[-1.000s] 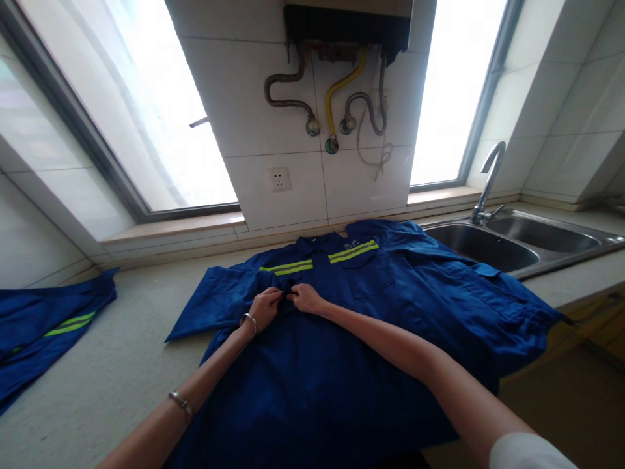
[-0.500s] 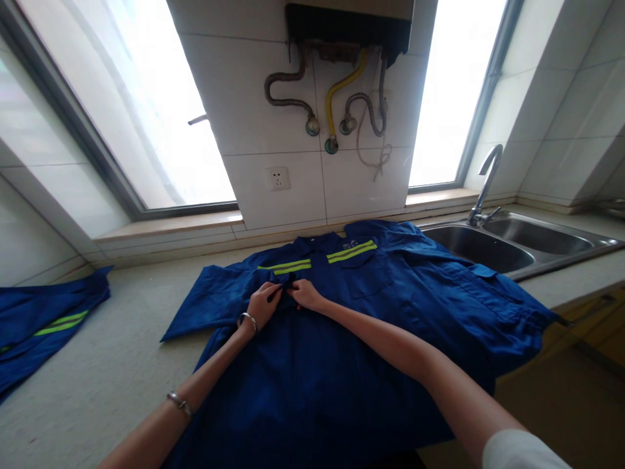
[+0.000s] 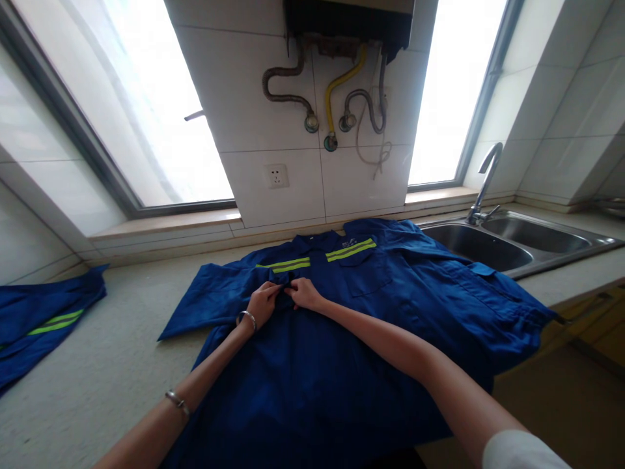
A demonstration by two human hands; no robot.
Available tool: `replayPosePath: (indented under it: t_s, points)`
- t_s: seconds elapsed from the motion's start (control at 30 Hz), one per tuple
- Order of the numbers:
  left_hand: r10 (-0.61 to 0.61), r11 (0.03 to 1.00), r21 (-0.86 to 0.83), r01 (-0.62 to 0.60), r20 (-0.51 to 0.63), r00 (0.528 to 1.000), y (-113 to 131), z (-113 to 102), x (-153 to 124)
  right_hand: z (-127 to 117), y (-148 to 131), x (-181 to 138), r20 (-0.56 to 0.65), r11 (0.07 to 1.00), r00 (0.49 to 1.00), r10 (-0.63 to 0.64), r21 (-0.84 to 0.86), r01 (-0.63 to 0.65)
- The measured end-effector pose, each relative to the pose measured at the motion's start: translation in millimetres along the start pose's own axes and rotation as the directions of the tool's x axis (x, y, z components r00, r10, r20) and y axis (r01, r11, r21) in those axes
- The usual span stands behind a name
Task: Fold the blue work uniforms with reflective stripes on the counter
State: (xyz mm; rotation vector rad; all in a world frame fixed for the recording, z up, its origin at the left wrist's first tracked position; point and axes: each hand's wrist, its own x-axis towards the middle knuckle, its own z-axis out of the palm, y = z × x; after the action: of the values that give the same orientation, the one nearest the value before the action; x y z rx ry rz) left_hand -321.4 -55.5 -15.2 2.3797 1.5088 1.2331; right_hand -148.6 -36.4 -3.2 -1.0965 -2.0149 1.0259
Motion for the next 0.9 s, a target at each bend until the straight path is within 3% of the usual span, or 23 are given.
replayPosePath:
  t_s: [0.23,0.5,0.73,0.9]
  points:
    - [-0.032,0.999,0.001,0.032,0.055,0.998,6.0,-2.7,0.8,-1.2,-2.5,-3.0,-0.005,1.0,1.0,0.027,-0.015,-0.027]
    - [-0.026,0.999,-0.025,0.028,0.089,0.996,6.5,-4.2,-1.2,1.2,3.1,1.3,-0.025,0.998,0.999,-0.025,-0.066,0.023]
    - [-0.068,0.996,0.057,0.069,-0.022,0.997,8.3,-4.0,1.5,1.0,-3.9,0.3,-0.009,0.994,0.998,0.063,0.095,-0.062]
    - [-0.055,0.997,0.047,0.053,0.033,0.998,7.0,-2.3,2.1,-0.2,-5.0,-0.7,-0.005,0.993,0.999,0.048,0.11,-0.047]
